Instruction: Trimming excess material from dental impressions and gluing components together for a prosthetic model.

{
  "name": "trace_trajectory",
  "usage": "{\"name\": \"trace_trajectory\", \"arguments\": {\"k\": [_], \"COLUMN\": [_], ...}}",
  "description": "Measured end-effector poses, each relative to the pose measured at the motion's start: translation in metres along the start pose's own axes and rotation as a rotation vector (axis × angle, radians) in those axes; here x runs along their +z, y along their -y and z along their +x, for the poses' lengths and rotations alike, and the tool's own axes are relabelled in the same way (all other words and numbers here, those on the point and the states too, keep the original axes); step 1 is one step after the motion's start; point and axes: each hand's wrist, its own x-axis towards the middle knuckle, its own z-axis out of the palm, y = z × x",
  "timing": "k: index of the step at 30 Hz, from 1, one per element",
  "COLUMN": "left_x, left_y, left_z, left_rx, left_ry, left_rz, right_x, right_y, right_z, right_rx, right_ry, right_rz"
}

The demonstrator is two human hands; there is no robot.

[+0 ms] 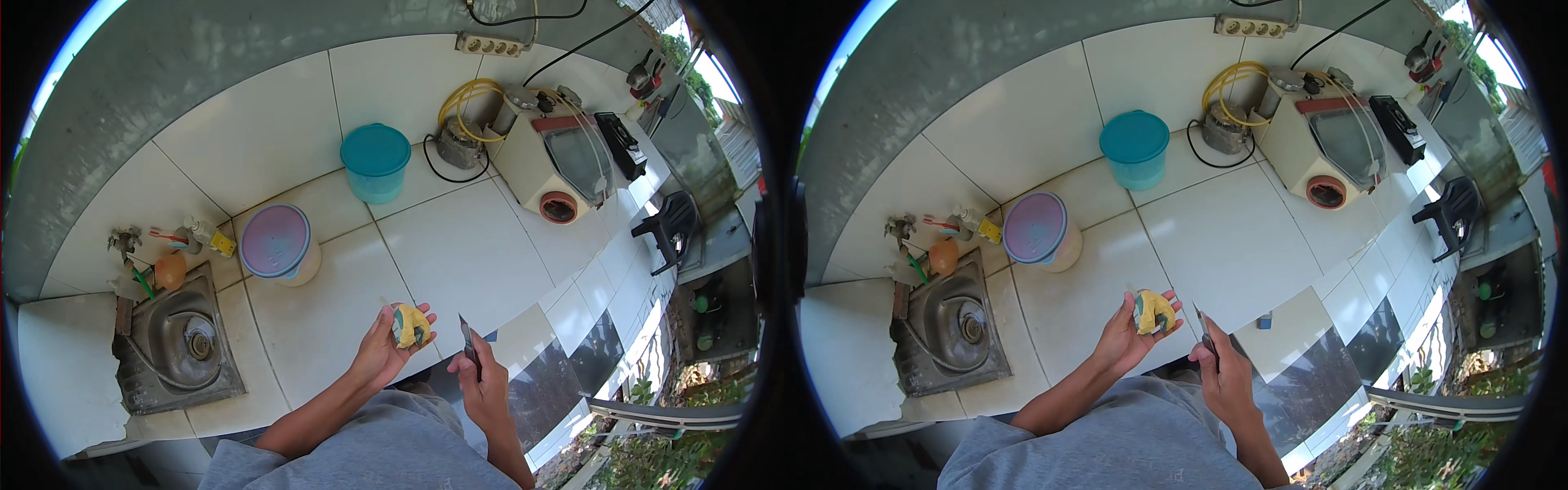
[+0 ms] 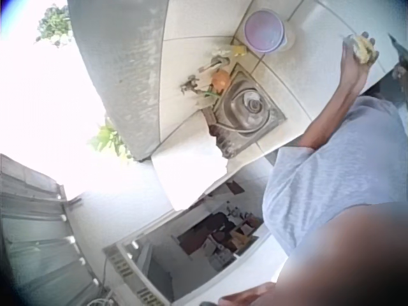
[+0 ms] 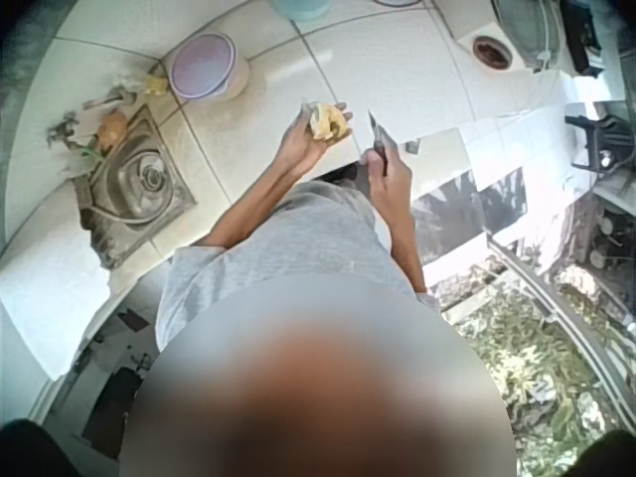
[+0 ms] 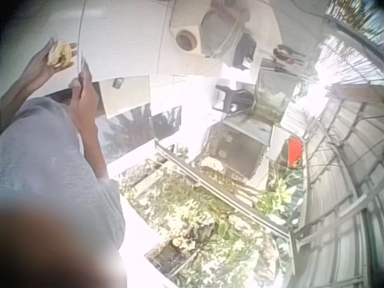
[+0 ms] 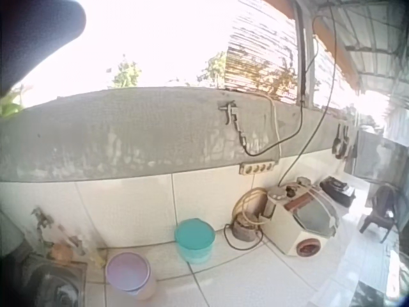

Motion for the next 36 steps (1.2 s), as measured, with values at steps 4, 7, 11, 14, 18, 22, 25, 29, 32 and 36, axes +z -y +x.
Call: {"name": "trace_trajectory", "arguments": {"k": [4, 7, 11, 14, 18, 22, 25, 29, 32, 36], "left_x": [0.009, 0.017, 0.027, 0.027, 0.024, 0.023, 0.026, 0.018, 0.003, 0.027], "left_y": [0.013, 0.020, 0.023, 0.024, 0.024, 0.017, 0.006, 0.010, 0.014, 0.005], "left_z": [0.006, 0.007, 0.004, 0.004, 0.002, -0.001, -0.001, 0.005, 0.008, -0.003], "left_rx": [0.138, 0.175, 0.204, 0.204, 0.199, 0.150, 0.006, 0.016, 0.074, 0.041], "left_ry": [-0.107, -0.223, -0.298, -0.311, -0.349, -0.293, -0.335, -0.365, -0.246, -0.179], "left_rz": [0.087, 0.095, 0.127, 0.147, 0.134, 0.077, -0.098, -0.173, -0.131, 0.070], "right_x": [0.014, 0.015, 0.013, 0.011, 0.001, 0.011, 0.013, 0.017, 0.024, 0.027], "right_y": [-0.006, -0.005, -0.022, -0.024, -0.015, -0.022, -0.026, -0.013, -0.006, -0.004], "right_z": [-0.006, -0.012, -0.013, 0.010, -0.011, -0.006, -0.007, -0.014, -0.016, -0.015], "right_rx": [-0.192, -0.330, -0.569, -0.402, -0.457, -0.395, -0.379, -0.329, -0.349, -0.375], "right_ry": [0.051, -0.005, -0.186, 0.030, -0.108, -0.126, -0.113, -0.038, -0.001, 0.039], "right_rz": [-0.200, -0.208, -0.158, -0.362, -0.190, -0.074, -0.142, -0.236, -0.189, -0.235]}}
